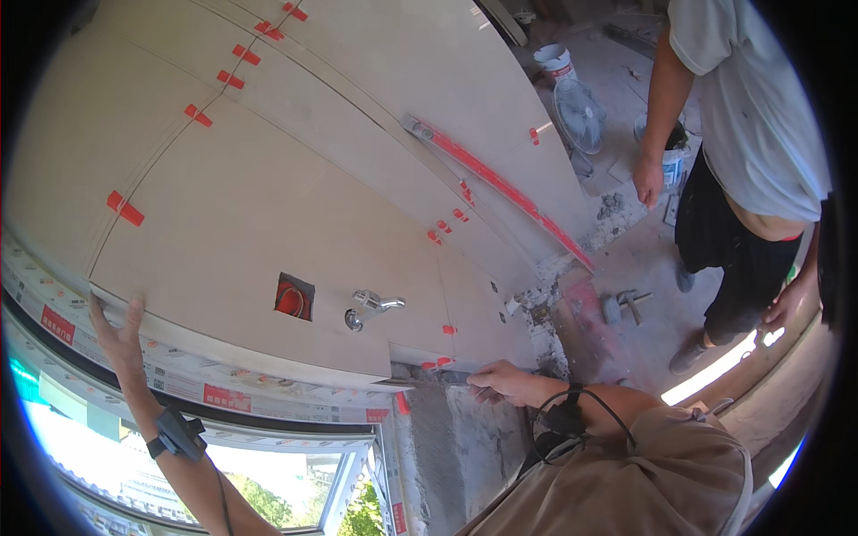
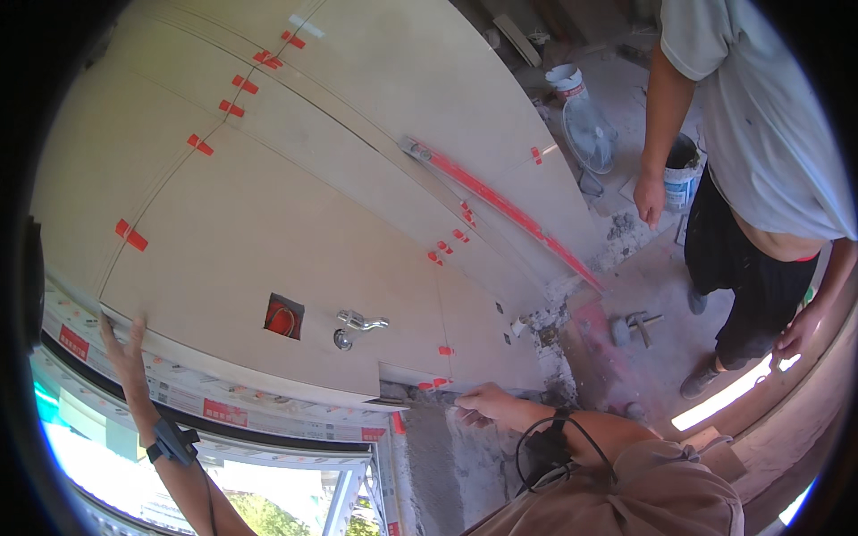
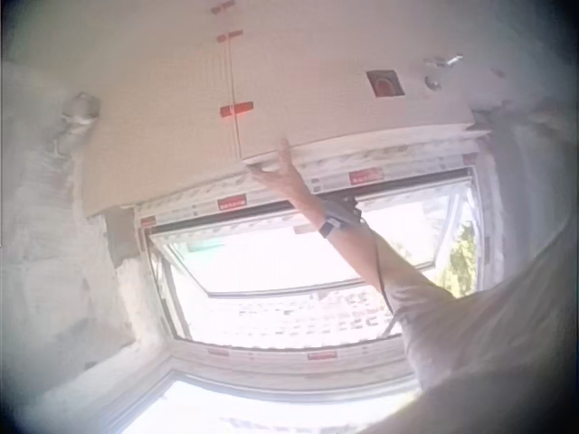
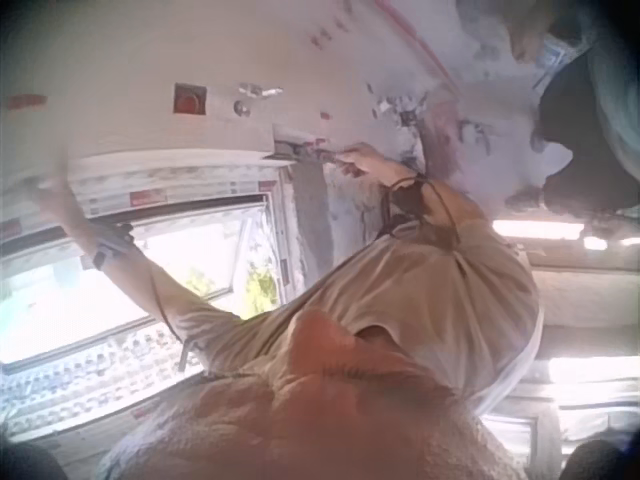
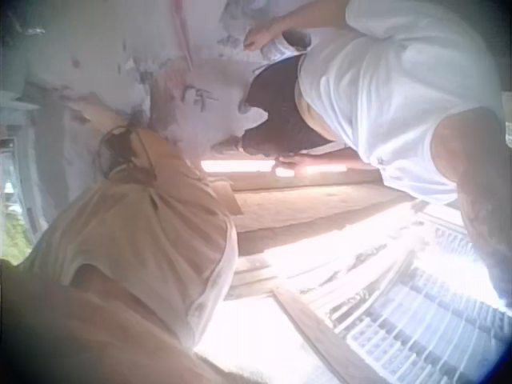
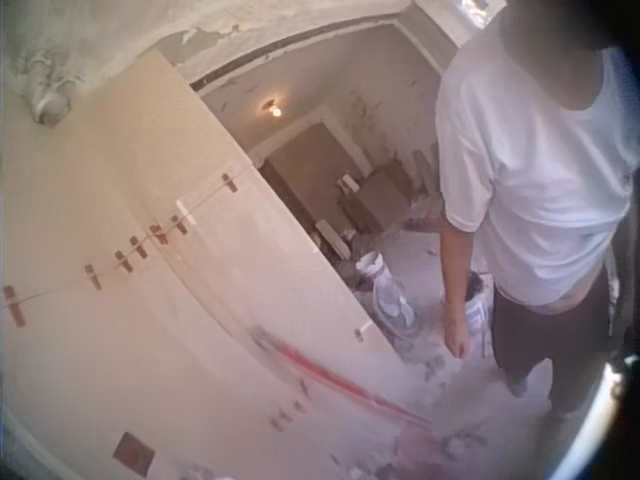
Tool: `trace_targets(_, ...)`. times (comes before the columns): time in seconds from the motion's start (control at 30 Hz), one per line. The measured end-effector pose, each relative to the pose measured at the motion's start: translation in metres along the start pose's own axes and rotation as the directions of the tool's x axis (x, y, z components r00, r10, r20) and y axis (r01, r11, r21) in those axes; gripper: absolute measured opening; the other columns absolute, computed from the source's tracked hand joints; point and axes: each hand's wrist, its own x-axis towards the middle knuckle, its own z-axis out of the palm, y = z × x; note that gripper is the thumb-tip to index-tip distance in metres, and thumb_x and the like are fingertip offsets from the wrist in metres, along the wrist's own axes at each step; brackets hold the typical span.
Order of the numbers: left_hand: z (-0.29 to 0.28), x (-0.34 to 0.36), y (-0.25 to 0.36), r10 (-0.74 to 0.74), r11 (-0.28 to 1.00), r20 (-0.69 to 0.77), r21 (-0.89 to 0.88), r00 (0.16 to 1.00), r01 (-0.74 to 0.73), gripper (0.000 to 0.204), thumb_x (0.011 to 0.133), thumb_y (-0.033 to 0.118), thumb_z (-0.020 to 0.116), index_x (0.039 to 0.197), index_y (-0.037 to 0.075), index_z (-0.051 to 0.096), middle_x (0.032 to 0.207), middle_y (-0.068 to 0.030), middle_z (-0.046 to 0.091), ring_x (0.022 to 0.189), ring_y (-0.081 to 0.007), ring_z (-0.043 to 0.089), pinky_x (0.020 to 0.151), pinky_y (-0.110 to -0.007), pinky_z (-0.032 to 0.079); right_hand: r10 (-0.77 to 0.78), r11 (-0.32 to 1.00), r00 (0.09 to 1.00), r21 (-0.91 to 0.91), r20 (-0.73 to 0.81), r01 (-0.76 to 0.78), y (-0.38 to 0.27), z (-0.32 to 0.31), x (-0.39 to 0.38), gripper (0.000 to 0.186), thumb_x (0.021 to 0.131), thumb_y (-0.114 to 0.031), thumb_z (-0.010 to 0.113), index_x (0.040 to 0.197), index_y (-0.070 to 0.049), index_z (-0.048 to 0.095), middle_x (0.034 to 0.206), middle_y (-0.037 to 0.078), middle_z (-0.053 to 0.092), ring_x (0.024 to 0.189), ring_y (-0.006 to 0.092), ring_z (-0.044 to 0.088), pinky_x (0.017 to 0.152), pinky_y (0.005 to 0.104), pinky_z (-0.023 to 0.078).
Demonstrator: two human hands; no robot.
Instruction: Using an angle grinder to cut or trim a wall tile and then placing it on a wall during renovation.
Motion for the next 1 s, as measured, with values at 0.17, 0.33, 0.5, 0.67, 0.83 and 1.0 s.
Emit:
trace_targets(0.17,-0.009,-0.001,0.0,0.012,1.0,-0.007,0.02,1.0,-0.012,0.101,0.081,0.045,0.083,0.152,-0.009,0.037,0.152,-0.0287,0.043,0.143,-0.0395,0.041,0.119,-0.044,0.031,-0.035,0.998,0.994,0.054,-0.1,0.041,0.005,-0.01,0.002,0.035,0.099,-0.027,0.066,0.124,-0.002,0.065,0.105,0.012,0.073,0.083,0.0202,0.072,0.064,0.031,0.053)
trace_targets(0.33,-0.003,-0.002,0.026,-0.004,1.0,-0.023,-0.026,1.0,0.003,0.099,0.08,0.039,0.084,0.15,-0.012,0.037,0.151,-0.0305,0.044,0.141,-0.04,0.043,0.118,-0.044,0.032,-0.068,0.996,0.993,0.045,-0.097,0.072,0.008,-0.005,0.005,0.031,0.1,-0.026,0.064,0.122,-0.003,0.065,0.103,0.011,0.074,0.083,0.0194,0.072,0.061,0.0306,0.052)
trace_targets(0.5,-0.005,-0.007,0.034,-0.015,0.999,-0.03,-0.046,0.999,0.014,0.104,0.075,0.041,0.087,0.148,-0.014,0.038,0.148,-0.0318,0.046,0.139,-0.041,0.046,0.115,-0.044,0.037,-0.073,0.997,0.992,-0.012,-0.102,0.072,0.015,0.0,0.001,0.027,0.101,-0.026,0.063,0.118,-0.005,0.066,0.1,0.009,0.074,0.08,0.0188,0.072,0.062,0.0309,0.052)
trace_targets(0.67,-0.007,-0.011,0.041,-0.025,1.0,-0.092,-0.004,0.995,0.025,0.107,0.07,0.046,0.089,0.146,-0.013,0.041,0.144,-0.0326,0.049,0.134,-0.044,0.05,0.111,-0.046,0.042,-0.07,0.997,0.991,0.016,-0.115,0.073,0.023,-0.004,-0.001,0.024,0.1,-0.028,0.066,0.113,-0.007,0.067,0.098,0.009,0.073,0.079,0.0196,0.072,0.063,0.0309,0.054)
trace_targets(0.83,-0.014,-0.013,0.047,-0.045,0.999,-0.113,0.025,0.993,0.048,0.11,0.068,0.054,0.088,0.145,-0.01,0.043,0.142,-0.0299,0.051,0.13,-0.042,0.054,0.107,-0.046,0.047,-0.028,0.999,0.99,-0.049,-0.138,0.021,0.018,0.007,0.006,0.026,0.098,-0.028,0.069,0.113,-0.008,0.066,0.098,0.009,0.073,0.082,0.0208,0.073,0.065,0.0307,0.055)
trace_targets(1.0,0.0,-0.007,0.05,-0.075,0.997,-0.117,0.022,0.99,0.078,0.111,0.069,0.056,0.088,0.147,-0.008,0.043,0.143,-0.0285,0.05,0.131,-0.0398,0.054,0.109,-0.043,0.046,-0.036,0.998,0.992,-0.064,-0.119,0.028,0.025,-0.007,0.011,0.027,0.098,-0.028,0.07,0.116,-0.009,0.067,0.097,0.008,0.072,0.083,0.0215,0.072,0.067,0.0328,0.055)
